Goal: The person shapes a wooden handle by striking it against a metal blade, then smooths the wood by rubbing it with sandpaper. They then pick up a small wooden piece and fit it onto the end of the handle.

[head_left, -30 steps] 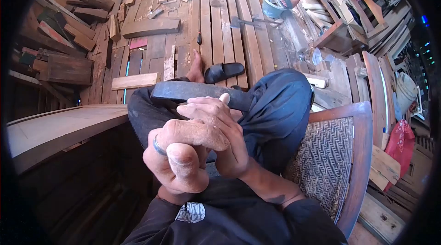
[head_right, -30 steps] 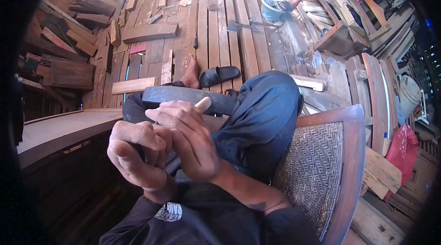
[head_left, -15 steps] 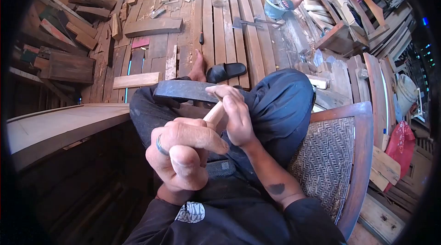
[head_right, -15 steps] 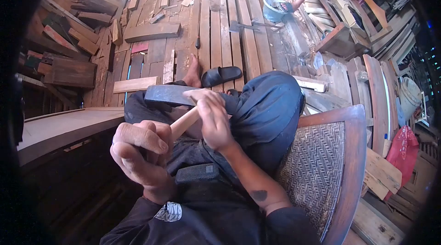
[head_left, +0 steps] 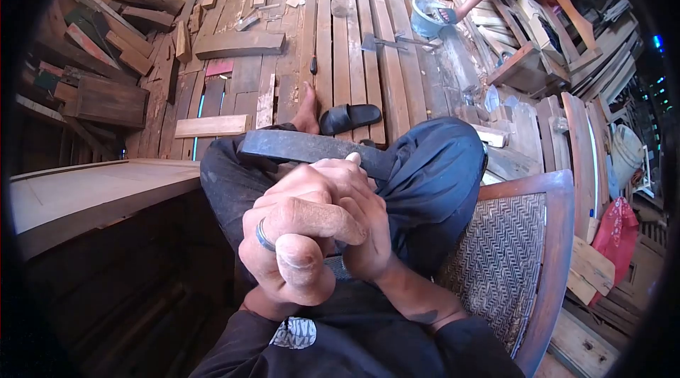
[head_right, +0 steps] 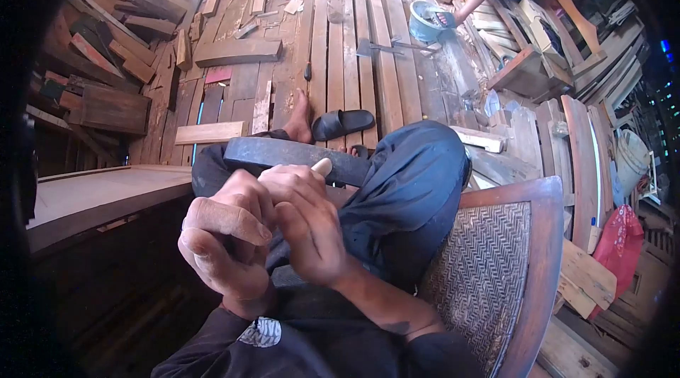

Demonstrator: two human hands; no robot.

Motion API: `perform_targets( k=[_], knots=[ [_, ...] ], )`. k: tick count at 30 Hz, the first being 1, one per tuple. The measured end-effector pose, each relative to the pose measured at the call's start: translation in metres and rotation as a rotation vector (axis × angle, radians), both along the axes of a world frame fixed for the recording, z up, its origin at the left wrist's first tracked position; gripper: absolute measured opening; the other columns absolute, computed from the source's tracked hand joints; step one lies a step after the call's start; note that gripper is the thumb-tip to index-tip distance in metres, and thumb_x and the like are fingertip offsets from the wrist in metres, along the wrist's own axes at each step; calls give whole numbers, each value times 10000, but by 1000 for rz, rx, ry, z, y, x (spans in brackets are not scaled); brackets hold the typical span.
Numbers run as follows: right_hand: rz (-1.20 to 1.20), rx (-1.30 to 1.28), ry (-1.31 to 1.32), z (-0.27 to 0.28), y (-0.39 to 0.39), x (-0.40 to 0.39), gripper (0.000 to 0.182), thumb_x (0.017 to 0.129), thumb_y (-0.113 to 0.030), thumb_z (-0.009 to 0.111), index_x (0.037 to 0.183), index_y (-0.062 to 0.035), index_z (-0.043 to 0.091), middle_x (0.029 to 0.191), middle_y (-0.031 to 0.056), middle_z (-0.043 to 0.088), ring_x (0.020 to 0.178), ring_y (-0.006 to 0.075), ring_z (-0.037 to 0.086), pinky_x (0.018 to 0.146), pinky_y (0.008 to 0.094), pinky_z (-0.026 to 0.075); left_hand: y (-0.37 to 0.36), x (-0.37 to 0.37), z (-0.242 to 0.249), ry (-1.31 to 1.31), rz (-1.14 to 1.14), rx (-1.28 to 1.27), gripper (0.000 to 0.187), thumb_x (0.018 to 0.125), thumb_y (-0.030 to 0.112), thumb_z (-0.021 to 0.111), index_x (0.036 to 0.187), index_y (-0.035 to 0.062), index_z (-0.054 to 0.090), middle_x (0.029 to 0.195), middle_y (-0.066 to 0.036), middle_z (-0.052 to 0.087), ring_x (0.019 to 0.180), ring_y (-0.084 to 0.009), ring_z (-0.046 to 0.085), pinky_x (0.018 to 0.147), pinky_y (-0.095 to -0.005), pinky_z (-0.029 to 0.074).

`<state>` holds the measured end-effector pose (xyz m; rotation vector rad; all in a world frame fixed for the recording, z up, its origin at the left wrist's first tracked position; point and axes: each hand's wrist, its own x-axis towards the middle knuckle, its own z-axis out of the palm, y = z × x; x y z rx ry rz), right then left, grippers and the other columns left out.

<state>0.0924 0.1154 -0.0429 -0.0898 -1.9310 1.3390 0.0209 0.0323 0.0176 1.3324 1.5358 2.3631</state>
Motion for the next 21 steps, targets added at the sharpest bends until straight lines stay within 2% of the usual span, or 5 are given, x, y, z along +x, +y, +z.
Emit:
perform_targets(
  k=[3,6,13,15,21],
  knots=[
    [-28,12,-83,-41,24,-8,386,1078,-143,375,1122,47,707,1150,209,716,1118,354,667,1061,471,451,-4,-8,-4,104,28,0,511,1154,387,437,857,67,703,601,23,507,605,-180,467,849,-384,422],
    [-26,-21,-102,-28,13,-4,391,1087,-140,359,1128,53,697,1167,210,706,1119,366,657,1070,495,444,-7,-10,3,195,67,-140,586,1173,499,296,845,91,559,546,9,489,543,-134,386,873,-428,420],
    [-73,64,-83,-43,18,-4,432,1117,-209,352,1205,60,679,1197,221,689,1171,390,644,1118,498,415,-5,-6,-3,78,60,-24,485,1146,342,427,849,71,697,572,41,454,598,-153,429,859,-374,386],
    [-61,-149,-205,-47,23,-5,462,1129,-265,358,1217,52,681,1217,222,686,1207,398,635,1127,497,411,-8,-7,4,99,86,-122,548,1162,445,348,826,90,595,548,38,424,569,-118,372,911,-408,393],
    [57,-7,25,-9,1,-1,424,1120,-224,373,1217,37,693,1218,218,693,1206,392,628,1128,498,403,-3,-4,3,135,149,-128,573,1162,480,339,810,88,566,592,21,448,619,-120,363,950,-434,387]
  ],
)
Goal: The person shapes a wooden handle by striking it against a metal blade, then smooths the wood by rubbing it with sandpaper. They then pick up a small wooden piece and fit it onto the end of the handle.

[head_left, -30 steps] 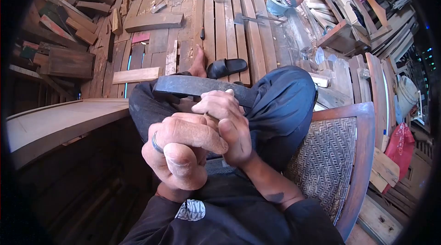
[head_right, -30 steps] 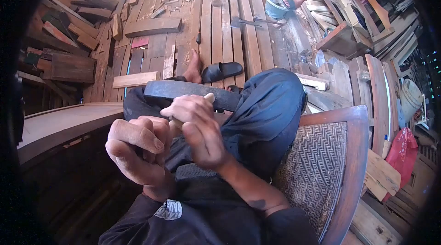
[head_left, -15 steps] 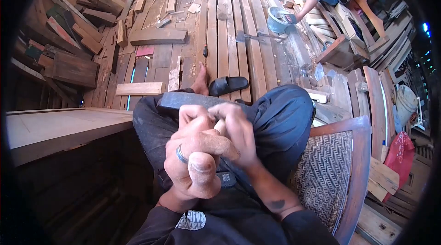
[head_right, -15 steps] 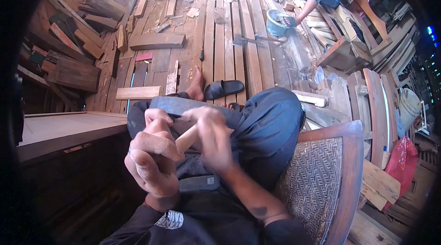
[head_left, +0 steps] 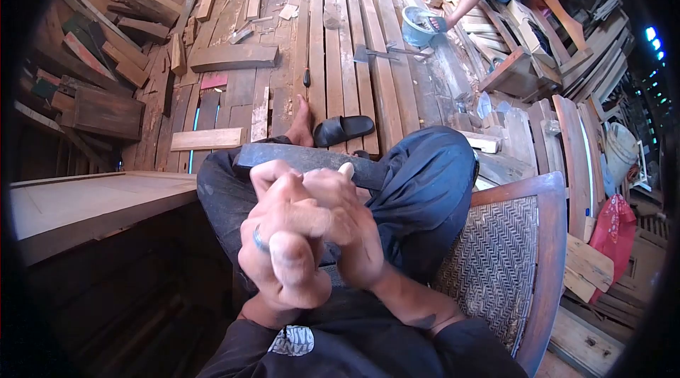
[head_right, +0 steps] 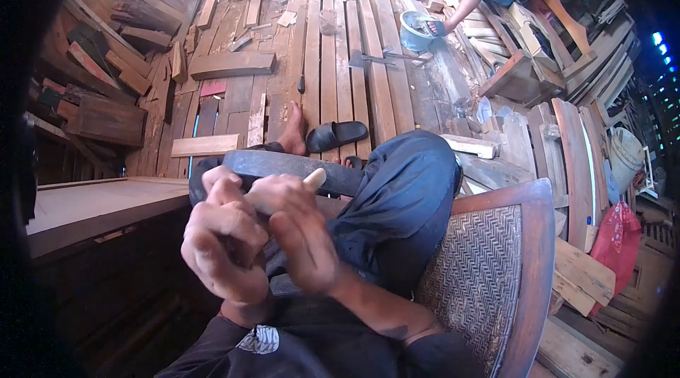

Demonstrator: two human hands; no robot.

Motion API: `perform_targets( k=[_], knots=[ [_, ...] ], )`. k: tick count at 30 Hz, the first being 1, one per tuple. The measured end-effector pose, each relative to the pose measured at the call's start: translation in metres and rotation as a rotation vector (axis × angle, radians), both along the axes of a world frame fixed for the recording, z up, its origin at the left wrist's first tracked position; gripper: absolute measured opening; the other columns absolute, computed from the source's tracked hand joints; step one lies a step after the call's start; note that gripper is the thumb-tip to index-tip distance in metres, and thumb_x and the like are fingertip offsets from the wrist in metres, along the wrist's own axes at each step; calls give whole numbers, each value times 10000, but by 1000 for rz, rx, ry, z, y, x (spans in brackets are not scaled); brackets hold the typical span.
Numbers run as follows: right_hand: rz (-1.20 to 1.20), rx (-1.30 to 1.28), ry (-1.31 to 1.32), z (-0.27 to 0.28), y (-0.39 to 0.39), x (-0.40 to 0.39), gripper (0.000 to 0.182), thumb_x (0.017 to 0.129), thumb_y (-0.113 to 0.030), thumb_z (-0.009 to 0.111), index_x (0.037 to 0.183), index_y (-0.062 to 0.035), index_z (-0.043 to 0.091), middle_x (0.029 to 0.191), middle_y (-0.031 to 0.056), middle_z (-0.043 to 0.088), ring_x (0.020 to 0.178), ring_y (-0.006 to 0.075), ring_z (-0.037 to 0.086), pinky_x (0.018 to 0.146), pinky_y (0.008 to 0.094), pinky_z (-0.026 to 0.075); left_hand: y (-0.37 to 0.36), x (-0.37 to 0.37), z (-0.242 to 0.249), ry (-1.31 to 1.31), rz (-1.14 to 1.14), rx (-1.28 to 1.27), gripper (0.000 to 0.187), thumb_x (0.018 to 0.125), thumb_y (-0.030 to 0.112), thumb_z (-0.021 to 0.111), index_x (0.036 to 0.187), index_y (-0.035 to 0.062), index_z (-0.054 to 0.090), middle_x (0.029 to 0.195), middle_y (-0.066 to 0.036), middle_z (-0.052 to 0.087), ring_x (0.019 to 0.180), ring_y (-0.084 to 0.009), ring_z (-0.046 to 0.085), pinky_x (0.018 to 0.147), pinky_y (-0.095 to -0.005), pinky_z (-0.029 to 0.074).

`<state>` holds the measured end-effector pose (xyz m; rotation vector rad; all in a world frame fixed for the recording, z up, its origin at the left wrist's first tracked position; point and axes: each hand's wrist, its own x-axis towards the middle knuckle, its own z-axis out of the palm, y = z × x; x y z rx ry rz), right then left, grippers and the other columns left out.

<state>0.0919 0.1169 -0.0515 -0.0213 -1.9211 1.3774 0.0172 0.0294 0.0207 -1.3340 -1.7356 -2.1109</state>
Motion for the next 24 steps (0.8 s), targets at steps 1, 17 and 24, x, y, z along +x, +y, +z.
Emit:
perform_targets(
  k=[1,17,24],
  knots=[
    [-20,12,-60,-7,9,-3,410,1115,-202,374,1197,37,696,1202,208,698,1186,382,635,1121,487,410,-2,-2,1,-11,-15,-21,577,1163,476,336,809,84,567,593,13,450,624,-130,368,939,-430,390],
    [114,-195,-190,-13,9,-4,394,1147,-242,407,1248,31,673,1279,206,673,1192,365,640,1101,446,443,4,7,2,-299,-27,163,609,1165,476,419,806,6,565,529,28,370,453,-51,293,438,-251,223],
    [-80,-213,-137,-74,-33,6,411,1135,-208,348,1136,54,664,1030,162,673,1043,313,663,995,420,489,-1,-1,-7,-224,6,75,533,1172,401,452,815,17,547,550,20,423,436,-38,346,415,-242,235]
  ],
)
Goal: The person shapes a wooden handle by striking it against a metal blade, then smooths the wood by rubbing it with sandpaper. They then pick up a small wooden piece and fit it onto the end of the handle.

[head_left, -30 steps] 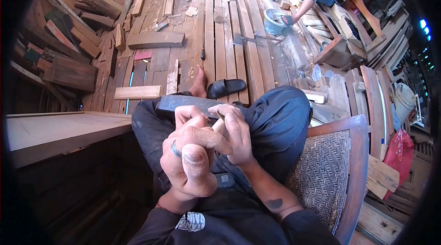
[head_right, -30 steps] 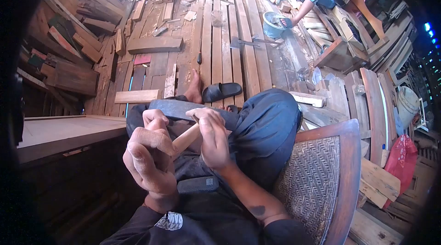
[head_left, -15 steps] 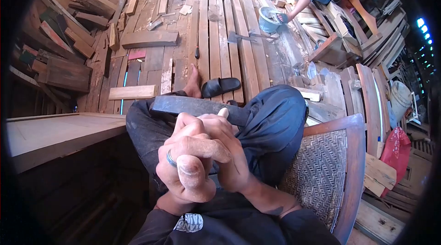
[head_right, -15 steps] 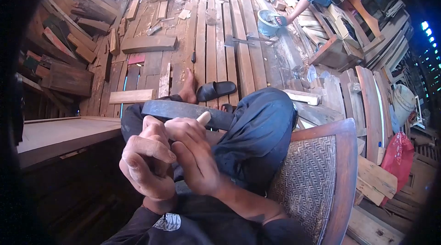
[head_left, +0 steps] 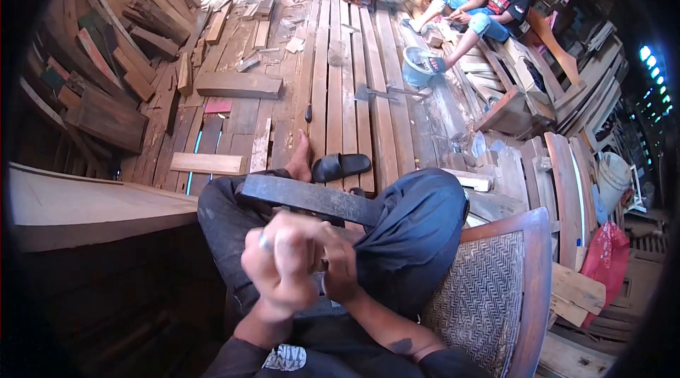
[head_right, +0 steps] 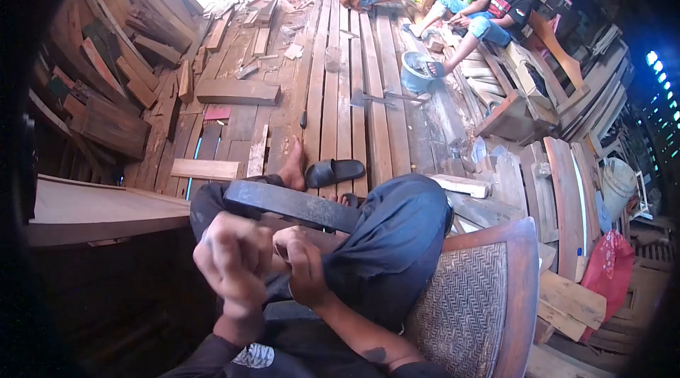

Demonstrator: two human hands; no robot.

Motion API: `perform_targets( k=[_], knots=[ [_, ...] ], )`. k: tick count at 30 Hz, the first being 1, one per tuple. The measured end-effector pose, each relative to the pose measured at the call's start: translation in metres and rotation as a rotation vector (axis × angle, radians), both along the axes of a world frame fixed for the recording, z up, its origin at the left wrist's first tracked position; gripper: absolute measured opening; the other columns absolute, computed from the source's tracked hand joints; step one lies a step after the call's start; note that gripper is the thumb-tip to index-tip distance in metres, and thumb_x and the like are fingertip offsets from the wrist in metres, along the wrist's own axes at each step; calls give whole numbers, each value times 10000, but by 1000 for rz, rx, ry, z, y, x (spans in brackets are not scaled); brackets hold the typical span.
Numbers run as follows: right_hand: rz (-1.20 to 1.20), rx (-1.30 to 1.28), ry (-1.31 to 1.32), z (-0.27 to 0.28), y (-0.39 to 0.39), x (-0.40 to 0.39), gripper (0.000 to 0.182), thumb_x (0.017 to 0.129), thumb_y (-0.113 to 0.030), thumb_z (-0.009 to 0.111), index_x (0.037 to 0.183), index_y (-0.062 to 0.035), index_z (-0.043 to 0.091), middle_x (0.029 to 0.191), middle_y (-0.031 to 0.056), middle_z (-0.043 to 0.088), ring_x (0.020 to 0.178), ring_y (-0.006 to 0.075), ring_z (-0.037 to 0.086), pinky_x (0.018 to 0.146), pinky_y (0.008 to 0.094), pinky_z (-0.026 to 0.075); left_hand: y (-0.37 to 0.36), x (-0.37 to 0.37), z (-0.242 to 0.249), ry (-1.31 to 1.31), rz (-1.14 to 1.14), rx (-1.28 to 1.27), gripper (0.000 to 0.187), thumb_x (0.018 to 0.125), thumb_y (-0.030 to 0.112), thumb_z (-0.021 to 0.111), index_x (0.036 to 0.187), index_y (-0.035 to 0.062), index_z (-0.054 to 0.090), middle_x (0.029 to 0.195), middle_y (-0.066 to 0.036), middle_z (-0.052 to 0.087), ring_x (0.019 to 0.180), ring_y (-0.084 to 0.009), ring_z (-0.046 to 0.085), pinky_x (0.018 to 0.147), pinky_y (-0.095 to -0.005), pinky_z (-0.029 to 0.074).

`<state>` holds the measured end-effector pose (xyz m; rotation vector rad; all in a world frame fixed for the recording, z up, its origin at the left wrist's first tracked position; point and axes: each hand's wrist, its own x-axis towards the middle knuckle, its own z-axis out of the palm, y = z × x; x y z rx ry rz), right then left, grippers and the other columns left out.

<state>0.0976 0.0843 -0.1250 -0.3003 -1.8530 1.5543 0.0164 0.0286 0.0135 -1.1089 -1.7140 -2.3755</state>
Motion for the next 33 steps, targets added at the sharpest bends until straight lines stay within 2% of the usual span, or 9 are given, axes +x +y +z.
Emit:
perform_targets(
  k=[2,5,10,14,17,21,25,30,33],
  knots=[
    [101,-177,136,31,10,-9,403,1104,-235,387,1066,28,691,965,160,666,942,302,637,914,416,471,-4,3,4,43,-28,137,541,1171,427,438,795,43,502,531,23,383,391,-61,332,373,-253,244],
    [94,216,310,50,24,-23,382,1086,-232,417,1070,26,698,979,161,674,932,309,637,934,426,463,-2,1,22,147,-134,466,553,1169,459,416,777,72,462,501,27,345,334,-83,312,325,-261,260],
    [-88,249,272,43,45,-42,394,1082,-230,455,965,26,731,908,142,713,902,305,656,901,432,473,7,-3,21,258,-45,533,563,1159,416,450,713,75,490,474,23,367,325,-97,329,333,-263,318],
    [-86,164,205,32,54,-42,419,1106,-188,404,943,35,719,849,136,701,791,265,641,767,391,489,15,1,4,165,-24,398,640,1136,411,501,618,36,531,502,-15,414,386,-152,445,389,-291,368],
    [-82,116,176,27,54,-40,447,1117,-199,381,939,34,719,836,134,694,778,258,640,767,389,490,20,-4,0,196,-92,390,584,1132,383,513,686,12,572,517,-17,429,430,-146,447,422,-288,354],
    [-64,52,153,24,56,-39,467,1123,-204,363,924,32,713,862,143,702,784,275,660,803,392,509,13,2,10,69,-154,116,460,1143,336,497,859,-6,614,555,4,445,484,-70,370,473,-279,304],
    [-97,10,75,46,34,-31,466,1130,-243,359,1048,47,713,990,183,718,915,307,679,908,414,519,3,4,3,-14,-112,92,513,1172,388,455,798,40,505,593,11,439,509,-58,359,479,-267,290],
    [-128,421,121,42,31,-21,570,1152,-345,293,1304,73,650,1238,234,683,1127,365,662,1043,478,499,-7,9,-7,-30,-136,178,482,1181,407,413,879,34,461,579,-11,437,477,-97,376,459,-274,310],
    [-162,297,-42,21,42,-22,601,1156,-382,294,1315,79,646,1321,249,650,1184,370,640,1074,476,481,-9,7,-9,-5,-105,152,470,1182,408,407,903,33,456,576,-13,434,470,-100,382,454,-274,314]
  ],
)
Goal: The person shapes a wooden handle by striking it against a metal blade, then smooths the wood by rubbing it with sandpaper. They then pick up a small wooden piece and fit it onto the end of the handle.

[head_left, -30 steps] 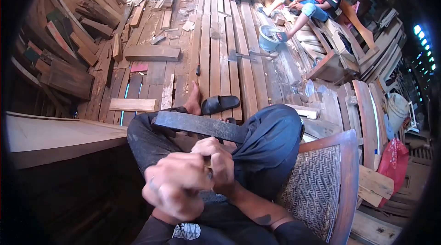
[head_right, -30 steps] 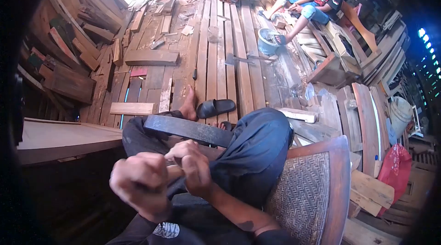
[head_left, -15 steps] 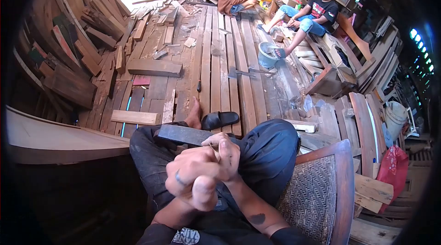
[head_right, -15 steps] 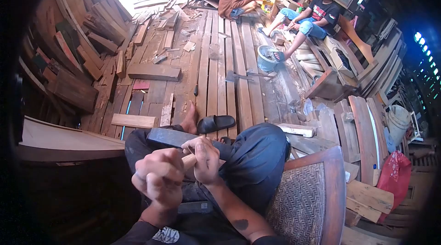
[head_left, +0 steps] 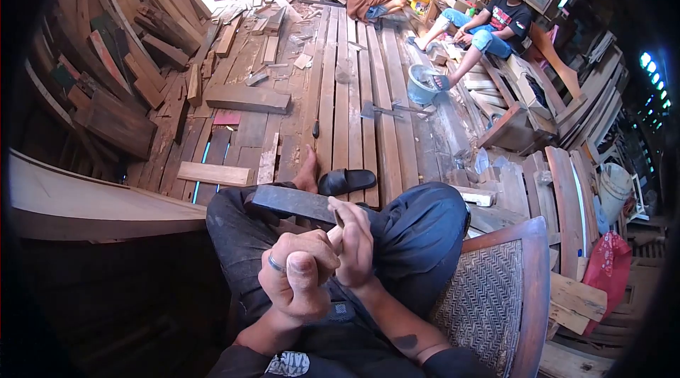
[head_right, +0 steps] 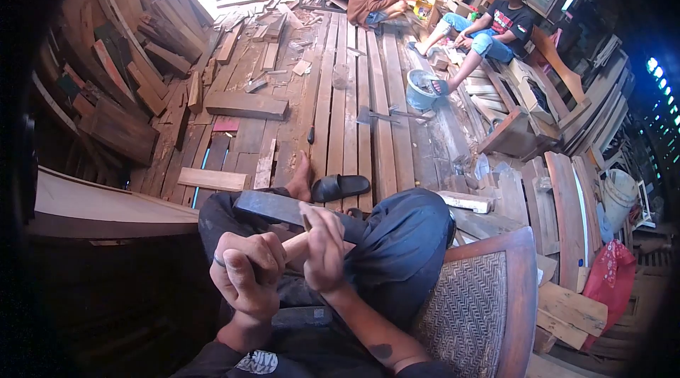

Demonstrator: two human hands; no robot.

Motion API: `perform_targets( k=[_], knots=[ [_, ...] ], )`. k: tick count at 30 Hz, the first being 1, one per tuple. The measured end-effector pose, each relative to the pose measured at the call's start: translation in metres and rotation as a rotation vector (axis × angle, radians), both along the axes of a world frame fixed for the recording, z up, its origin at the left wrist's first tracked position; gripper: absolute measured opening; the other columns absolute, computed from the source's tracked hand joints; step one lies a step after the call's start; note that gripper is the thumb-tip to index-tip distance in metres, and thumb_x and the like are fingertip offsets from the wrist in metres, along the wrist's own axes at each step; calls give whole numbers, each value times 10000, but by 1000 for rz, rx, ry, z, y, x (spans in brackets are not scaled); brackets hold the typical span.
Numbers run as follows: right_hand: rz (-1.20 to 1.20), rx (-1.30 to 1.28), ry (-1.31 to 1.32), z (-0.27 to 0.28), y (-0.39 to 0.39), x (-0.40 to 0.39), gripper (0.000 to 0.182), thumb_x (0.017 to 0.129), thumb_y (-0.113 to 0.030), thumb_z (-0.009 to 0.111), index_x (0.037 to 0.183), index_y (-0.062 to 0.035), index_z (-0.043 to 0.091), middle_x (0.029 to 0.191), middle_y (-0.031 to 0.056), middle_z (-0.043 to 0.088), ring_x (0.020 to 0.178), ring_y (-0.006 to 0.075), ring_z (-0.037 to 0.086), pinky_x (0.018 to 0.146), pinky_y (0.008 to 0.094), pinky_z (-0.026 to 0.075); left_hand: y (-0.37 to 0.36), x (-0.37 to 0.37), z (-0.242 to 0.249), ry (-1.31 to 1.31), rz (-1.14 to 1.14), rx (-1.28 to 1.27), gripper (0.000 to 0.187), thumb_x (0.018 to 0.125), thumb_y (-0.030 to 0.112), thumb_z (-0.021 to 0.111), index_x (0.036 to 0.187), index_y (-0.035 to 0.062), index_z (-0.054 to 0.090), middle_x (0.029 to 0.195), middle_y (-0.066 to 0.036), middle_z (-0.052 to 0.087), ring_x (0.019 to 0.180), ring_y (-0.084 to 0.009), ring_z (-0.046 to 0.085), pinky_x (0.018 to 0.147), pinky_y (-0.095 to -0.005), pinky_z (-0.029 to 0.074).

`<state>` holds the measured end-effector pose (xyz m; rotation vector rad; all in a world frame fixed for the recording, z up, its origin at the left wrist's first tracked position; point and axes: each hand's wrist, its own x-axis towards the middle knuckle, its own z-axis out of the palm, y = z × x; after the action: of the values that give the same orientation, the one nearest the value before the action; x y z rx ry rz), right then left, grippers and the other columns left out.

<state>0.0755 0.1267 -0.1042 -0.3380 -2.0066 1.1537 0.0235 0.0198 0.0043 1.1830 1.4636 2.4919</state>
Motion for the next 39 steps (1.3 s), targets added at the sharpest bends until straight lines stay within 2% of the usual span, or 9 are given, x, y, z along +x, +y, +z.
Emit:
perform_targets(
  k=[1,5,8,12,17,24,28,35,39],
  knots=[
    [12,-87,3,1,-3,2,599,1161,-373,285,1351,83,623,1363,253,632,1218,380,626,1100,480,462,-2,-3,1,-6,-19,-17,460,1182,409,405,914,38,448,574,-8,421,463,-93,369,449,-273,306],
    [137,54,98,46,-25,19,530,1126,-251,296,1371,87,622,1360,249,650,1317,425,588,1204,536,367,-4,-4,5,-78,-67,-51,452,1185,404,401,914,44,439,575,9,398,452,-67,331,449,-269,288],
    [168,83,143,21,-14,16,505,1116,-241,321,1354,84,625,1365,255,645,1319,426,591,1216,532,354,-7,-5,4,-98,-84,-76,452,1186,394,406,903,44,450,570,17,395,453,-63,327,452,-264,279],
    [83,-241,-9,1,-2,6,457,1098,-215,352,1335,76,614,1390,232,603,1399,404,525,1240,526,321,-11,-8,8,-112,-106,-145,499,1186,419,384,873,38,462,552,11,400,450,-71,325,448,-273,266],
    [303,-86,50,44,-9,15,415,1074,-184,393,1336,68,594,1387,234,593,1385,400,518,1220,432,349,-7,-10,-5,-129,-188,48,504,1182,383,401,876,12,551,571,2,499,482,-63,399,487,-248,298],
    [162,-167,-120,23,0,7,403,1089,-199,426,1365,36,603,1369,217,608,1361,376,531,1219,458,329,-12,-16,-11,-209,-128,82,504,1186,383,374,855,24,497,539,-12,455,473,-82,376,489,-277,316],
    [345,-72,3,62,-20,22,404,1112,-222,440,1390,23,599,1405,207,601,1418,409,504,1255,481,287,-8,-8,-12,-172,-138,98,517,1185,395,373,842,26,491,537,-7,439,476,-90,374,489,-279,309],
    [169,-61,-91,22,-4,18,423,1129,-266,431,1392,17,604,1422,220,587,1419,426,501,1242,501,306,-13,-11,-11,-161,-111,60,522,1184,398,373,828,33,486,539,-10,443,478,-99,370,493,-288,322],
    [340,-116,52,39,-9,20,398,1136,-261,414,1315,26,624,1333,214,610,1387,426,524,1211,490,341,-7,-9,-9,-104,-144,79,518,1183,392,374,824,35,485,537,-10,439,477,-103,376,495,-289,332]
  ],
)
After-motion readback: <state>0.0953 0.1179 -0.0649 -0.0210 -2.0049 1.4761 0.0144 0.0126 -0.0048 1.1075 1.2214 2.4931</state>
